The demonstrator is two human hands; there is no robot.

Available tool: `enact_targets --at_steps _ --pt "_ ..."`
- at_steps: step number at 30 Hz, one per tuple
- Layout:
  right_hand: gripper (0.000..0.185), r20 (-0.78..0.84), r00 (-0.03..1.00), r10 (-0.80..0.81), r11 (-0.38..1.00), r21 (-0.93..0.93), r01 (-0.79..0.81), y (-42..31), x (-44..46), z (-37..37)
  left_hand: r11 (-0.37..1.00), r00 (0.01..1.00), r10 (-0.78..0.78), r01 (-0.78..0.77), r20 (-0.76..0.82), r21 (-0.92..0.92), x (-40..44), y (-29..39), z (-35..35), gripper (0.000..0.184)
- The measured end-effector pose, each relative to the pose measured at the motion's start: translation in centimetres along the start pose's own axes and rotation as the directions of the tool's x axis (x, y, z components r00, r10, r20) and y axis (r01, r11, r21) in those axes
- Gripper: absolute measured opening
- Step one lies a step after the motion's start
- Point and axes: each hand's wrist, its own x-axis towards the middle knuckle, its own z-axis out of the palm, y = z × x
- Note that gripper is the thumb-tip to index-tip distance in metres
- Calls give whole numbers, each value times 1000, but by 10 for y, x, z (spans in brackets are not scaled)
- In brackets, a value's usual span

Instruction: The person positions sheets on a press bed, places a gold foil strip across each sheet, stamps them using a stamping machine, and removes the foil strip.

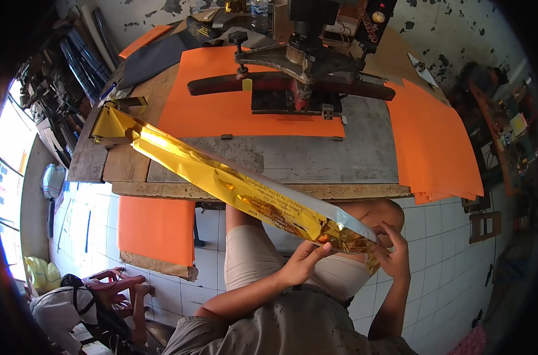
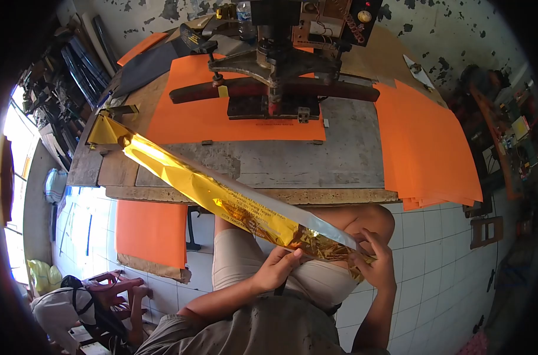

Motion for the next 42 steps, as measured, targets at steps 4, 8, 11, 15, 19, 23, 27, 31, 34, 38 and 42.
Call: enact_targets --at_steps 4,8,11,15,19,23,27,31,34,38,42 --pt "52 -15 1000 -10 997 -70 9 -8 3 11 1000 996 -23 22 86 4 -10 -13 -20 37" --pt "26 -77 996 47 999 3 -47 6 -9 16 995 995 93 -94 32 40 -23 -23 -27 37" --pt "10 -52 996 75 996 52 -73 7 -11 12 989 989 148 -149 22 4 -28 -22 -31 41" --pt "14 17 985 174 974 147 -175 4 -16 2 984 984 177 -177 22 -7 -30 -15 -38 49" --pt "24 41 977 208 939 270 -212 10 -30 -19 980 990 136 -140 -38 -139 -29 -19 -53 53" --pt "24 62 976 208 921 324 -216 6 -39 -31 976 977 60 -100 -202 -194 -31 -15 -60 72" --pt "19 78 976 204 929 300 -218 -2 -36 -27 959 919 108 -197 -379 -204 -39 2 -64 49" --pt "15 127 967 221 942 229 -245 -2 -33 -16 929 848 244 -343 -470 -136 -56 14 -80 39" --pt "14 210 942 262 927 217 -306 -4 -31 -3 900 812 345 -428 -471 -78 -74 20 -102 35" --pt "14 324 912 251 926 192 -324 -5 -26 23 846 762 458 -531 -458 -38 -100 38 -123 32" --pt "16 398 898 190 937 201 -287 2 -18 59 810 634 499 -584 -591 56 -137 42 -162 30"
